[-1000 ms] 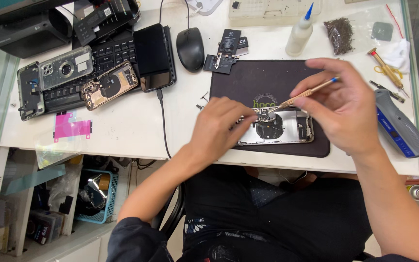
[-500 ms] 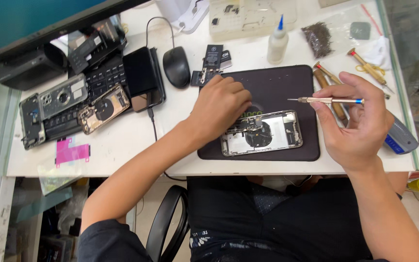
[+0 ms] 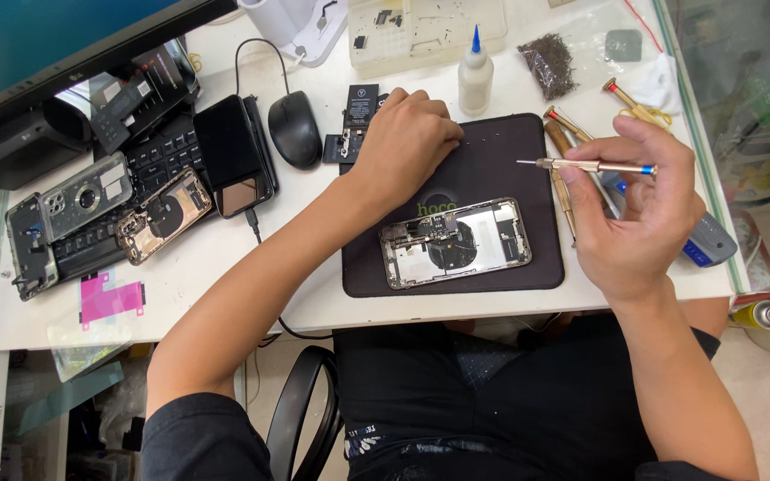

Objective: The person repairs a smartphone by using tweezers to connect internal ribbon cables and a screwdriver to remove screws and the battery. They test the device by dialing a number and then continue disassembly.

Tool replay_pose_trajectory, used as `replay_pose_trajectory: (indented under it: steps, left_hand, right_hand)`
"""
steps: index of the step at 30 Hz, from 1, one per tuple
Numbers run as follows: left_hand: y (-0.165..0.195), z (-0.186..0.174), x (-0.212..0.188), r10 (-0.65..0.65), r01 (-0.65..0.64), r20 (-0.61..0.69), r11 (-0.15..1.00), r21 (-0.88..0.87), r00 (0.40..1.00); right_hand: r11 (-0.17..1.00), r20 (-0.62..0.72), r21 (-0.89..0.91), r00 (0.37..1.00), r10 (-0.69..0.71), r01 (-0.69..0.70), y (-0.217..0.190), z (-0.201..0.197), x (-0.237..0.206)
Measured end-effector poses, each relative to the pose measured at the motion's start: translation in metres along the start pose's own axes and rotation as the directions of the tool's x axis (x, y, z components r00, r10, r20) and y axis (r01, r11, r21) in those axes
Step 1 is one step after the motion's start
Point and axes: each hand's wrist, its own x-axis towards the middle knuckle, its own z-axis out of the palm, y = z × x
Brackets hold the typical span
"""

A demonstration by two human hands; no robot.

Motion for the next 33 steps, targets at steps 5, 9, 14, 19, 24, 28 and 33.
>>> replay_pose_trajectory:
  steps: [5, 9, 14, 19, 24, 28, 33]
  left_hand:
    - [-0.002, -0.005, -0.001, 0.011, -0.012, -0.009, 0.997, -0.072, 1.000]
    - [-0.002, -0.032, -0.018, -0.003, 0.006, 0.028, 0.991, -0.134, 1.000]
    - [0.035, -0.077, -0.079, -0.060, 0.069, 0.045, 0.971, -0.230, 0.997]
    - [0.069, -0.076, -0.115, -0.184, 0.185, 0.031, 0.939, -0.289, 0.982]
    - [0.064, -0.055, -0.118, -0.240, 0.226, -0.019, 0.933, -0.281, 0.970]
    - [0.058, -0.049, -0.116, -0.256, 0.251, 0.016, 0.932, -0.261, 0.966]
    - [0.059, -0.047, -0.110, -0.218, 0.210, -0.008, 0.946, -0.249, 0.976]
  right_hand:
    - [1.000, 0.001, -0.004, 1.000, -0.015, 0.015, 0.001, 0.000, 0.000]
    - [0.999, 0.007, -0.007, 0.999, 0.036, -0.036, 0.007, -0.004, -0.008]
    - [0.997, 0.074, 0.069, 0.997, 0.031, -0.036, 0.021, -0.010, -0.018]
    - [0.956, 0.210, 0.252, 0.973, 0.099, -0.151, 0.016, -0.011, -0.009]
    - [1.000, 0.473, -0.025, 0.881, 0.000, 0.013, -0.009, -0.001, 0.018]
    - [0.870, 0.725, -0.243, 0.677, -0.131, 0.428, -0.022, 0.025, 0.027]
    - [0.867, 0.755, -0.154, 0.622, -0.207, 0.475, -0.018, 0.045, 0.027]
